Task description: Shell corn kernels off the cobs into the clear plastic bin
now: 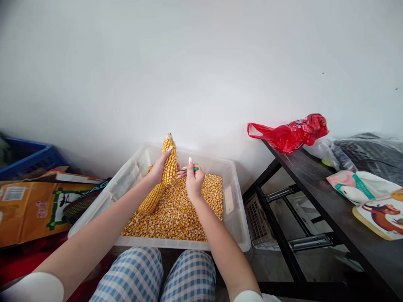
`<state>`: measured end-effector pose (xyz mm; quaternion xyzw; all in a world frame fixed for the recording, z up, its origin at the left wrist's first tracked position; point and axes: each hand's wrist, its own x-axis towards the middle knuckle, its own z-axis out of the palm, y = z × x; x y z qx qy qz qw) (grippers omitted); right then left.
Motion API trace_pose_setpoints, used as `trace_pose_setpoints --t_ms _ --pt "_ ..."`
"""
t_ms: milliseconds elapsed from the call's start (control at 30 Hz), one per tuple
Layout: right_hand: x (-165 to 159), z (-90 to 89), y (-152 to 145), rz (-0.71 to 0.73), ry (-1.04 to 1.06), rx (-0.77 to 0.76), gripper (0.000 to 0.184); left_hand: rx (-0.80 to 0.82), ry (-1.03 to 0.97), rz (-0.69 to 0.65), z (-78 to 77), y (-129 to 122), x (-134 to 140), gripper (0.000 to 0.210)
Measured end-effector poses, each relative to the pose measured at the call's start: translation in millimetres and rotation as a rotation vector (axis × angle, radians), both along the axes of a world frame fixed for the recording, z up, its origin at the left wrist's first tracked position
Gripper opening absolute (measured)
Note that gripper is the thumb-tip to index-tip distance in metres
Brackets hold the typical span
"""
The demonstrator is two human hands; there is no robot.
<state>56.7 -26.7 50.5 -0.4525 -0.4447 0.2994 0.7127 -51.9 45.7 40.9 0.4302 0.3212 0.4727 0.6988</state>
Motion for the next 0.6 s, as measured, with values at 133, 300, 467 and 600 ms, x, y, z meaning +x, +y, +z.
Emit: trace_pose_setpoints --t_ms 133,300,467,600 --pt "0 -1.1 2 -0.013 -0.017 -0.014 0.039 -0.001 -0.006 -0.001 -0.6 0 0 0.052" --pt "-3 -5.0 2 -0.026 -0.015 0.019 0.038 -0.006 0.004 0.034 2.0 -2 0 0.052" --pt "-6 -10.0 1 -0.026 -0.024 0.029 0.039 0.009 0.019 0.061 6.0 -6 1 0.05" --pt "-7 -11.0 2 -0.015 -0.036 -0.007 0.042 0.017 0.048 0.08 6.6 -8 2 0.049"
